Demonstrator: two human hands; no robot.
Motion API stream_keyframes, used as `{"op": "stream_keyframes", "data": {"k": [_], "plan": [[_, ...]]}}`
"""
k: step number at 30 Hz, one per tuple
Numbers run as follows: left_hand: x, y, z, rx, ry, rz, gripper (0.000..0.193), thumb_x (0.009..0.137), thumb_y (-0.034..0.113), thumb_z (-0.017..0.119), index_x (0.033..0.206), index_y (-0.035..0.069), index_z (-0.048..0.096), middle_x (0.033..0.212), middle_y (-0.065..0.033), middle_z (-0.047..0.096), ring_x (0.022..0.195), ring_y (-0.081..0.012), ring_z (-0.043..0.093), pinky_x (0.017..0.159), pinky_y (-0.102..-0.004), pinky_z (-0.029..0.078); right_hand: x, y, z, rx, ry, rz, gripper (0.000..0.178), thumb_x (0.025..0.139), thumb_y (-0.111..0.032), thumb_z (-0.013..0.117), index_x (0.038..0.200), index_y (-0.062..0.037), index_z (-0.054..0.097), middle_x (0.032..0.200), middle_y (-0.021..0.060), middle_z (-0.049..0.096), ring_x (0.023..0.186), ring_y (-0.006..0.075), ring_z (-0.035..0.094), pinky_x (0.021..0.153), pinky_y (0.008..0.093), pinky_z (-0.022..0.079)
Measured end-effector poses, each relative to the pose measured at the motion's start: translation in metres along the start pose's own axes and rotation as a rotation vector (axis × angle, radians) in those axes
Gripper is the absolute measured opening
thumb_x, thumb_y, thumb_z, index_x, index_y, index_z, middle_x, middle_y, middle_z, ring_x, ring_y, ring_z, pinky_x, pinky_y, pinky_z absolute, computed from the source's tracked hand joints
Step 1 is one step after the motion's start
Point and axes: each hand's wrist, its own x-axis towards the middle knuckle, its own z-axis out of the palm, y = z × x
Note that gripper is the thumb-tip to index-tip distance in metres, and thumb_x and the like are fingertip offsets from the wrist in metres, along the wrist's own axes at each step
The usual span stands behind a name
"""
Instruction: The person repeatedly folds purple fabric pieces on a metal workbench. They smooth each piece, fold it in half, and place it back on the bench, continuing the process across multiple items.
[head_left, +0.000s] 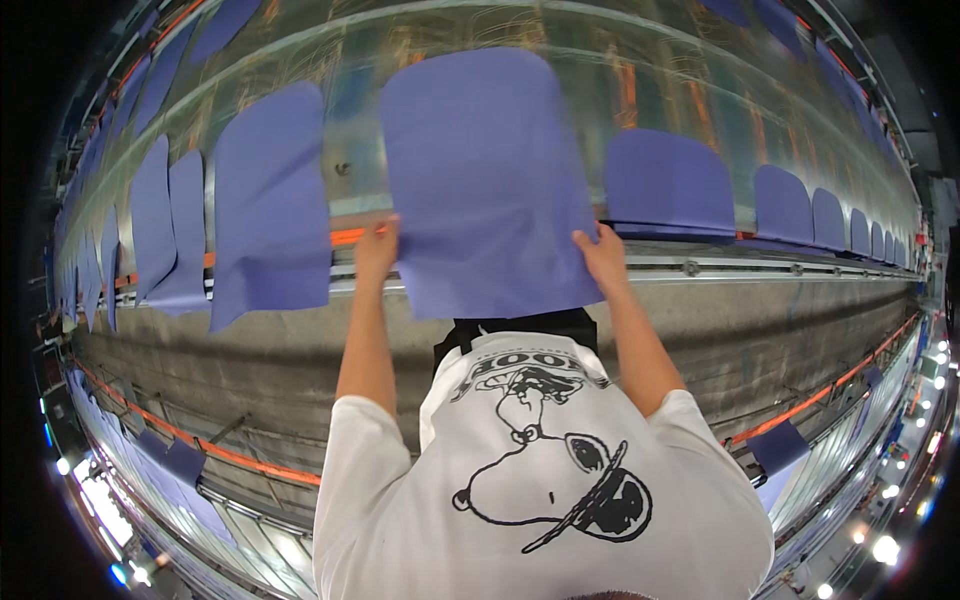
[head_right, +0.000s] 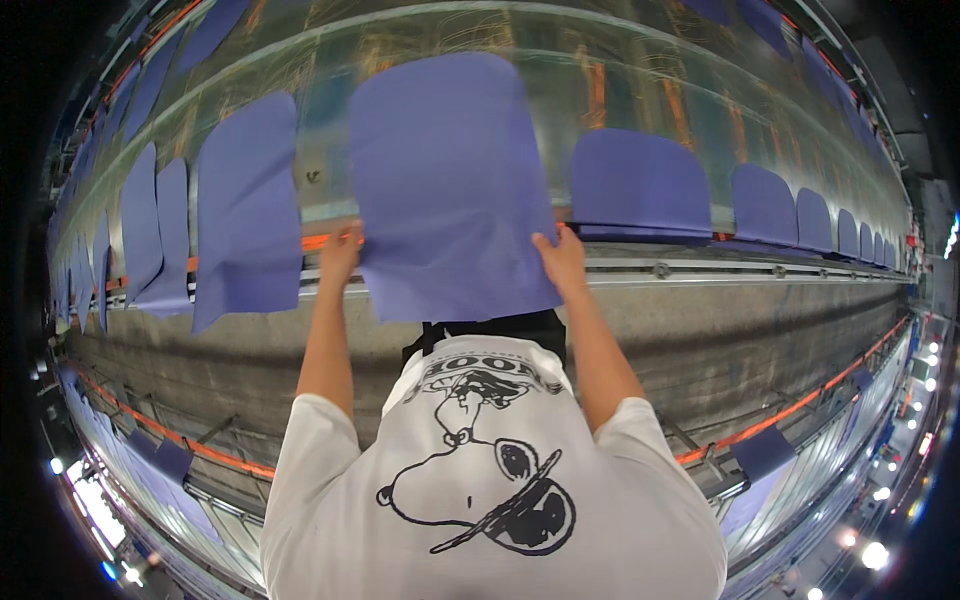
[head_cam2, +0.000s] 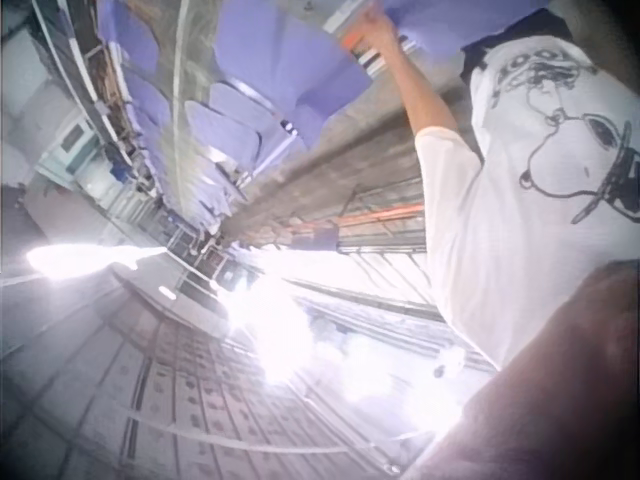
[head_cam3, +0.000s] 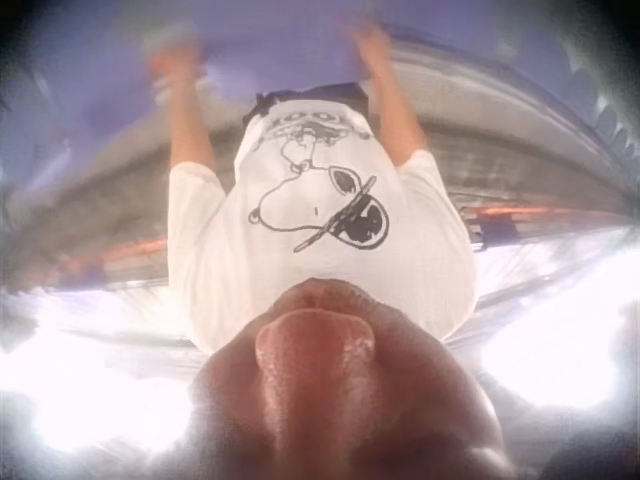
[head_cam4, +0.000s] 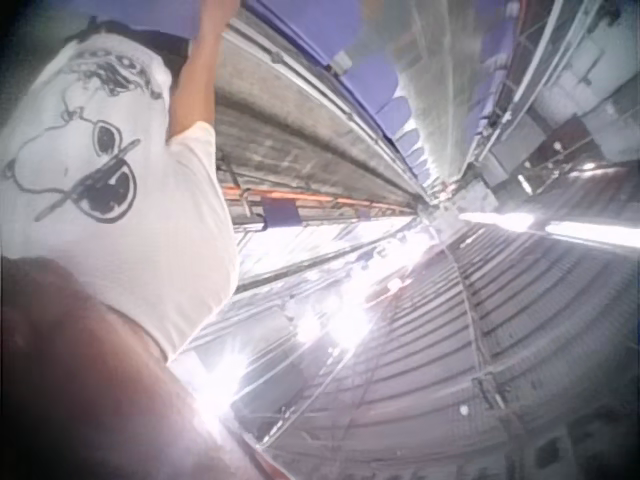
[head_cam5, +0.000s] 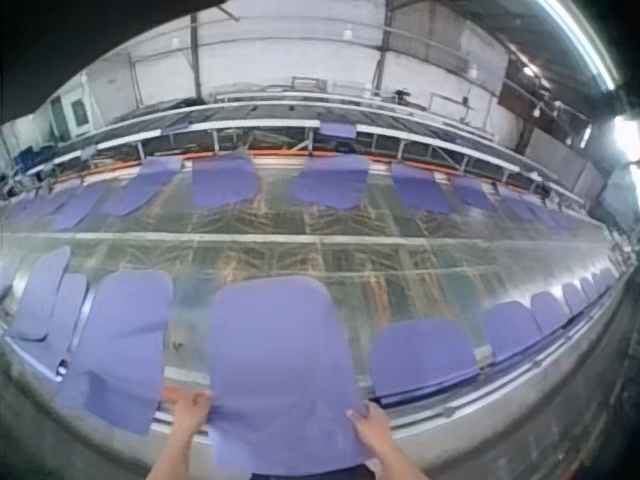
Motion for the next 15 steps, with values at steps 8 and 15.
{"op": "stream_keyframes", "data": {"k": [8,15], "plan": [[-0.069,-0.009,-0.043,-0.765,-0.358,-0.225,0.044,0.087,0.008,0.075,0.129,-0.001,0.064,0.082,-0.0035,0.067,0.072,-0.0112,0.062,0.071,-0.028,0.052,-0.085,-0.036,-0.043,0.273,-0.277,0.24,0.037,0.097,-0.031,0.073,0.114,0.001,0.072,0.102,0.0106,0.074,0.09,0.0157,0.066,0.084,0.0319,0.052],[-0.086,-0.059,-0.057,-0.3,-0.026,-0.006,0.04,0.091,0.015,0.075,0.127,-0.001,0.066,0.106,-0.0115,0.069,0.088,-0.0171,0.066,0.078,-0.0311,0.054,-0.087,-0.015,-0.037,-0.141,-0.2,0.277,0.038,0.1,-0.035,0.071,0.115,0.0004,0.07,0.106,0.0081,0.073,0.097,0.0146,0.065,0.087,0.0316,0.052]]}}
